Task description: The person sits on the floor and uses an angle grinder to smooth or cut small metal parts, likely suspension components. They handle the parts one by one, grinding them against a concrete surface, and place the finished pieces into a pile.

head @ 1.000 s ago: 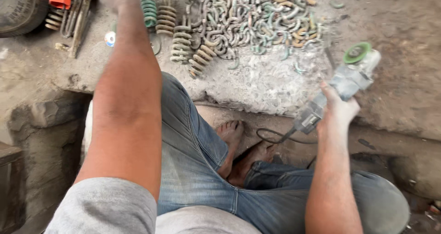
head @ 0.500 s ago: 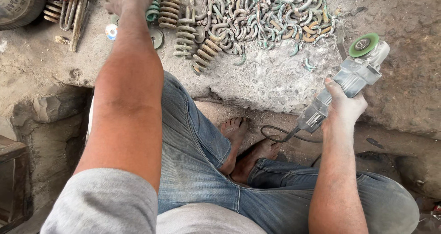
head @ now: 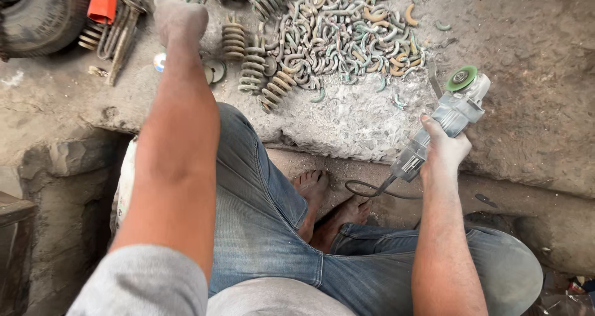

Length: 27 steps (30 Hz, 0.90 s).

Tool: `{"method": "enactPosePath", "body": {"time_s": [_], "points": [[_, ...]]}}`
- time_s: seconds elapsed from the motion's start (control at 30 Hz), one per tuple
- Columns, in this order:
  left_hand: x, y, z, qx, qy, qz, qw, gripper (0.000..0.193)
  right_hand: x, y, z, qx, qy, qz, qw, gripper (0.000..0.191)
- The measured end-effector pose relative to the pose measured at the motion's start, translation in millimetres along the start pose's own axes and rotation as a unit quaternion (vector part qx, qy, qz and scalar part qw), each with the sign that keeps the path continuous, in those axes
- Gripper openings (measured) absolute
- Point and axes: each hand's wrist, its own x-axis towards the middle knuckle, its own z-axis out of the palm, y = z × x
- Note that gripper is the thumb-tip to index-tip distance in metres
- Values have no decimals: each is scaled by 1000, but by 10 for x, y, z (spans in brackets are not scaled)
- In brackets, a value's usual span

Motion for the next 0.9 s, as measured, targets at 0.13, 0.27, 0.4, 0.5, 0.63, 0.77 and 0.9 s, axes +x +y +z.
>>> {"method": "enactPosePath", "body": {"time_s": [0.13,0.27,0.4,0.5,0.63,0.77,0.9], "points": [[-274,201,-8,-65,46,169,982,42,-18,-16,-30,1,15,23,1000,44],[-869,379,-7,-318,-223,139,911,30,-23,48,-89,20,7,12,1000,42],[-1572,538,-30,-542,-487,34,684,34,62,123,-193,56,7,-30,998,37],[-2026,646,103,-527,-542,39,653,46,83,179,-274,92,-18,-37,995,37],[-2475,722,603,-313,-461,317,767,58,55,165,-340,86,-14,-24,996,33],[-2568,732,1217,18,-362,508,782,59,-19,108,-353,119,-44,11,992,35],[-2511,612,1713,-41,-405,484,775,50,-92,115,-326,72,-98,11,992,39]]}}
